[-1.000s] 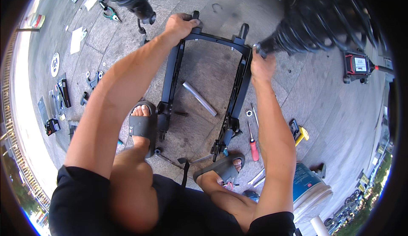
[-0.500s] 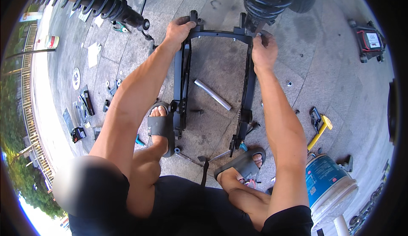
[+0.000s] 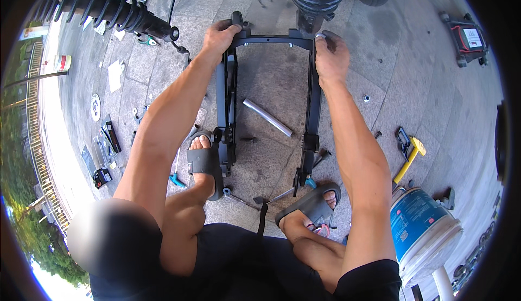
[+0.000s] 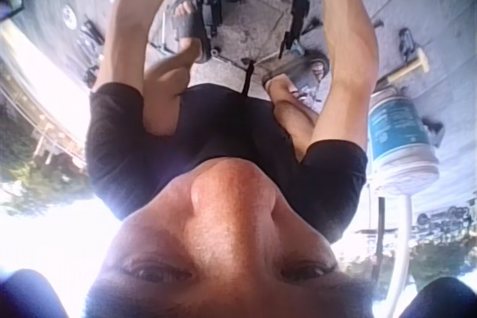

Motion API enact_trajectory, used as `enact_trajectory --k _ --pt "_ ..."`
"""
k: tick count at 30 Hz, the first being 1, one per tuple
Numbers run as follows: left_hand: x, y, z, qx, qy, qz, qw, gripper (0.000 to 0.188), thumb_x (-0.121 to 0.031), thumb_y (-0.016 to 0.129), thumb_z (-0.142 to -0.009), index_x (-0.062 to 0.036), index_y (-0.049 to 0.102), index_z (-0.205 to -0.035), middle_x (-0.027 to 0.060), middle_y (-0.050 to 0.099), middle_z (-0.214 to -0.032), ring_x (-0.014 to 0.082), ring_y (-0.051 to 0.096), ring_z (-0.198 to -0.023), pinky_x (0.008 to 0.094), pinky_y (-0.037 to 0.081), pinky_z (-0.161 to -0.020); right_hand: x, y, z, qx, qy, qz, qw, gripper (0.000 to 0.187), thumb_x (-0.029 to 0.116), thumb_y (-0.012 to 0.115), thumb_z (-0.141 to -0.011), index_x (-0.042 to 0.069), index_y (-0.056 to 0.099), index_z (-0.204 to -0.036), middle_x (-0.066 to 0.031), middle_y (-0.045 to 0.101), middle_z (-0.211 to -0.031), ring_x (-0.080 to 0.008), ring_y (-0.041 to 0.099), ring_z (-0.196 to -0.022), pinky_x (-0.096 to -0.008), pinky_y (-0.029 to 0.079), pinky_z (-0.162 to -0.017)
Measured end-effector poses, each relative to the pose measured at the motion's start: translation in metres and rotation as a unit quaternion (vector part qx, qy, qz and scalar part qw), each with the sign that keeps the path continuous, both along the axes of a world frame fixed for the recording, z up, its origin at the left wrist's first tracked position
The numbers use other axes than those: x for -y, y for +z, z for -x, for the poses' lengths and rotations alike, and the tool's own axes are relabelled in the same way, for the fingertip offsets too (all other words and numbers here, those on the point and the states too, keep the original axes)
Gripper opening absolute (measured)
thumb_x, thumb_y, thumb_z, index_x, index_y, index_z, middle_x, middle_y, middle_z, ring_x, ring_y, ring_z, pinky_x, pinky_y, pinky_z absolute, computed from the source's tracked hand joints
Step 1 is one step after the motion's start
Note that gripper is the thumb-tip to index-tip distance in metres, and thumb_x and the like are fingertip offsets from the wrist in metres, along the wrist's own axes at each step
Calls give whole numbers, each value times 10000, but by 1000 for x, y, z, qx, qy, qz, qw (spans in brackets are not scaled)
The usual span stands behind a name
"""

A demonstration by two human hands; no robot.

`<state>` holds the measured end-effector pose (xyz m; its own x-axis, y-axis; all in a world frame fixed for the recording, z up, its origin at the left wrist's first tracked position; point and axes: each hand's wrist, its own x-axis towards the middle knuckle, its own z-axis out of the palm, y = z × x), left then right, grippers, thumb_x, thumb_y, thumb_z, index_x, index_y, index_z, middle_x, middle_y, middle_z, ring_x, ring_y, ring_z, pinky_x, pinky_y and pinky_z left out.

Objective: The person retrieves a wrench from a tool cart, then sits on the floor to assemble a scooter frame. They use a hammer to seat a bearing, insert a metal rod into the frame, and attach the frame to the scooter's suspension system.

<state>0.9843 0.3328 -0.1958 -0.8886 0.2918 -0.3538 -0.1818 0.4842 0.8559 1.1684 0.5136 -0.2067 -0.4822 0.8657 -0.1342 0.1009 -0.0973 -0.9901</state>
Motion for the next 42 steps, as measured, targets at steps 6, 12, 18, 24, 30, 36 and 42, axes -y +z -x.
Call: enact_trajectory --k 6,12,18,24,30,36,42 --pt "-4 3 0 -11 -56 56 997 591 -320 728 -772 20 588 -1235 158 665 -1119 223 629 -1032 304 473 -916 -3 -5 -1 -8 19 4 1000 308 134 648 -864 -50 598 -1105 -99 654 -956 -146 601 -851 -270 471 -773" --pt "-4 4 -1 -11 -67 60 996 644 -377 747 -772 18 575 -1250 171 657 -1133 223 627 -1039 312 479 -917 -6 -4 -3 -1 35 13 999 310 126 632 -879 -48 581 -1130 -78 645 -969 -118 575 -849 -251 447 -767" --pt "-9 6 -1 -106 -108 176 973 738 -556 697 -747 -10 596 -1233 222 666 -1085 297 646 -1043 345 489 -915 -9 -8 -2 -8 43 7 999 321 134 634 -862 -56 592 -1117 -143 655 -1023 -195 620 -938 -302 468 -852" --pt "-10 4 1 -114 -103 179 972 633 -518 677 -785 -35 631 -1192 211 682 -1020 302 660 -985 357 506 -858 -15 -13 -3 11 66 3 998 282 96 617 -866 -61 575 -1096 -112 633 -1002 -168 595 -911 -292 459 -828" --pt "-10 4 -2 -125 -91 186 970 549 -493 637 -798 -80 656 -1160 192 693 -957 324 666 -950 384 514 -843 -17 -13 -6 20 87 41 995 257 25 611 -847 -14 561 -1096 -62 613 -1012 -132 568 -908 -266 433 -811" --pt "-9 10 -7 -106 -75 176 976 482 -460 643 -783 -114 683 -1117 186 692 -971 336 658 -965 401 512 -853 -13 -8 -5 -37 75 3 996 121 69 683 -833 78 566 -864 29 561 -721 -63 485 -626 -229 368 -571" --pt "-8 14 -9 -72 -59 163 982 476 -454 651 -780 -123 684 -1121 175 692 -989 324 654 -974 392 509 -855 -15 -9 -5 -26 88 -24 995 77 53 672 -835 53 602 -867 22 575 -732 -66 488 -634 -230 368 -577"
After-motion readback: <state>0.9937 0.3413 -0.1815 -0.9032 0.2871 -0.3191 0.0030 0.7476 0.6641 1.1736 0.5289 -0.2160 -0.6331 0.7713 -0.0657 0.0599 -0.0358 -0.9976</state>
